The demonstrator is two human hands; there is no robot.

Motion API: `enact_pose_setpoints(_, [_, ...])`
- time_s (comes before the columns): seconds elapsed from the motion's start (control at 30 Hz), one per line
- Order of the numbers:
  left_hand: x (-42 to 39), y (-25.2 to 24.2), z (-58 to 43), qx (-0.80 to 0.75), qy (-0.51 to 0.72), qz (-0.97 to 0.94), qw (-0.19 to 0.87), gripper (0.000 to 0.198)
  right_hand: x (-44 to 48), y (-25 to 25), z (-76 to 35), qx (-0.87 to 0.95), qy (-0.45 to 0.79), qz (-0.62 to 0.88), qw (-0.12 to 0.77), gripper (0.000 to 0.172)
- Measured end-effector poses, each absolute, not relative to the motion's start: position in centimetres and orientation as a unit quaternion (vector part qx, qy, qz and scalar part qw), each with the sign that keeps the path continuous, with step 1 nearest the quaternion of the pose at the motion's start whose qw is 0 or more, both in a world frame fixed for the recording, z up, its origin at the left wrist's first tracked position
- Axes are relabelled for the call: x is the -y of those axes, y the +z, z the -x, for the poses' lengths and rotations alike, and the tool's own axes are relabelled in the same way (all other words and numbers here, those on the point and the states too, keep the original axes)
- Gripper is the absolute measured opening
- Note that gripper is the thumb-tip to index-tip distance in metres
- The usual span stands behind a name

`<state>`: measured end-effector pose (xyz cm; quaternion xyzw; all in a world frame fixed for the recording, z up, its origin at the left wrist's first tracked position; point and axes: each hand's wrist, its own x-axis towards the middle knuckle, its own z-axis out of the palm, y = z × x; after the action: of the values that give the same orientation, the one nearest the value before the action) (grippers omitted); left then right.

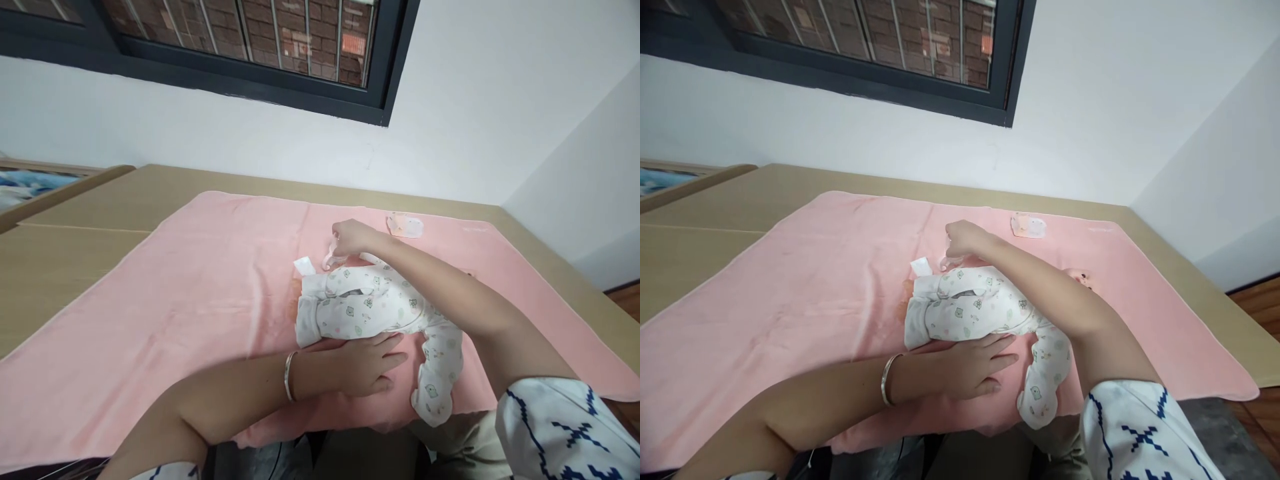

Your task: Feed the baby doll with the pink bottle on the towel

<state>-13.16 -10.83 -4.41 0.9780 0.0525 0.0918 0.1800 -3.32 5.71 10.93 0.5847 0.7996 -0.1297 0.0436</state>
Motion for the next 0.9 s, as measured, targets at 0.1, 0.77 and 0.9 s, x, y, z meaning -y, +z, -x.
enact_pose_setpoints(0.1, [11.0, -4.3, 13.1, -0.072, 0.088, -0.978, 0.174, 0.059, -5.8, 11.2, 3.7, -0.785, -0.168, -0.590, 0.086, 0.047])
enact_pose_setpoints(0.77, [10.5, 0.5, 13.7, -0.050, 0.066, -0.990, 0.113, 0.054, -6.8, 11.7, -20.8, -0.501, -0.205, -0.840, 0.040, 0.023])
enact_pose_setpoints(0.9, [10.5, 1.1, 13.8, -0.053, 0.049, -0.991, 0.114, 0.054, -6.6, 12.2, -20.9, -0.493, -0.232, -0.837, 0.047, 0.023])
